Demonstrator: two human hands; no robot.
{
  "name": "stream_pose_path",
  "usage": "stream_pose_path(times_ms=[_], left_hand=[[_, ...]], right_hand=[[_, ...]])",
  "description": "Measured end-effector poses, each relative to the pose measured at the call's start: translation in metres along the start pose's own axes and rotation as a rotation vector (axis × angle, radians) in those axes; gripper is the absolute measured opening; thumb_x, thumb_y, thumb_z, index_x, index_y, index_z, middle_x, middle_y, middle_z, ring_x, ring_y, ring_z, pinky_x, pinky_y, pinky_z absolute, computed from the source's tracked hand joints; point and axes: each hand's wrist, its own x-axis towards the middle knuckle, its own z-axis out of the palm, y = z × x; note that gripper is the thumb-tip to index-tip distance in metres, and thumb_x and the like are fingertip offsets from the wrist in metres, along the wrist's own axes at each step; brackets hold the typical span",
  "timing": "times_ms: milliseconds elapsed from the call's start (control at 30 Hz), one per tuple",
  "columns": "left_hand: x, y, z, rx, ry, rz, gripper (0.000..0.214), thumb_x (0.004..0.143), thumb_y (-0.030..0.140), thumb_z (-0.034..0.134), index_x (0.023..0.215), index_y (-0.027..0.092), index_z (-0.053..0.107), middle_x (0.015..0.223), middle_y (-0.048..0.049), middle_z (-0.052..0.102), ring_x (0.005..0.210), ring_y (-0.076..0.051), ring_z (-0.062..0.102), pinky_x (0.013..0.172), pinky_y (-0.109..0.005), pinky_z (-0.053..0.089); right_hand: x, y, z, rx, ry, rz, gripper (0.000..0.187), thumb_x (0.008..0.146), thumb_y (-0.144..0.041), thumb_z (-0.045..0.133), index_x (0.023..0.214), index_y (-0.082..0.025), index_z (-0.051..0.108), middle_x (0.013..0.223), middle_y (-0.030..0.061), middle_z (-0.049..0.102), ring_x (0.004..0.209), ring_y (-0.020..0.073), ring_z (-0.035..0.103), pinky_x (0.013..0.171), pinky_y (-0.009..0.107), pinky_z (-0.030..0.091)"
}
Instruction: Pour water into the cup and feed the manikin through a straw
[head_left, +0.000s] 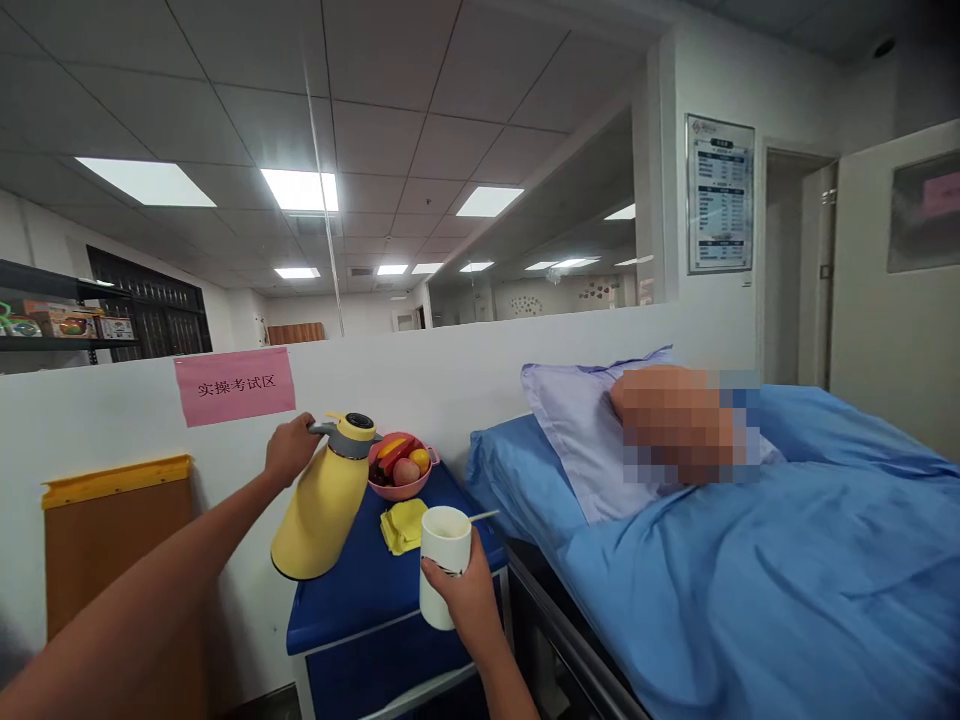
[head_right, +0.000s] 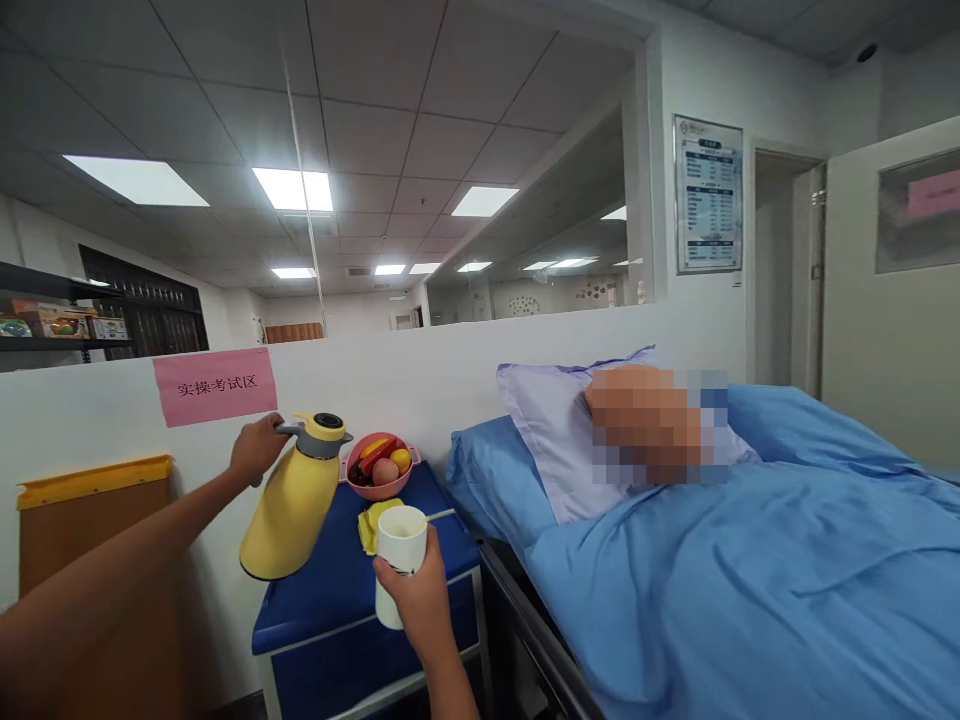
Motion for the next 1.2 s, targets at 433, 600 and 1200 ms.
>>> stream_pose_path(times_ms=[433,600,1200], left_hand=[[-0.024,0.102,-0.155,0.376,-0.054,0.584,0.051,0.094,0.06,0.036,0.081,0.018,0.062,0.073,-0.0092,0.062,0.084,-0.029,0.064,0.071,-0.034,0.038],[-0.042,0.134,-0.181,0.512,-0.133,0.725,0.047,0.097,0.054,0.037,0.087,0.016,0.062,0.08,-0.0088,0.063,0.092,-0.03,0.064,0.079,-0.036,0.038],[-0.078,0.187,-0.19,0.651,-0.195,1.128,0.044,0.099,0.046,0.035,0.087,0.016,0.066,0.073,-0.0121,0.07,0.068,-0.025,0.067,0.059,-0.032,0.039]], right_hand=[[-0.041,-0.079,0.028,0.109,-0.106,-0.072,0.043,0.062,-0.023,0.076,0.101,-0.019,0.057,0.086,-0.0009,0.065,0.074,0.0172,0.059,0.069,0.029,0.05],[-0.049,-0.093,0.026,0.118,-0.109,-0.096,0.044,0.063,-0.024,0.075,0.102,-0.019,0.056,0.09,0.0003,0.066,0.075,0.0172,0.059,0.069,0.029,0.048],[-0.064,-0.109,0.003,-0.018,-0.112,-0.049,0.037,0.065,-0.026,0.072,0.095,-0.021,0.051,0.08,-0.0021,0.062,0.071,0.0179,0.056,0.066,0.029,0.046]])
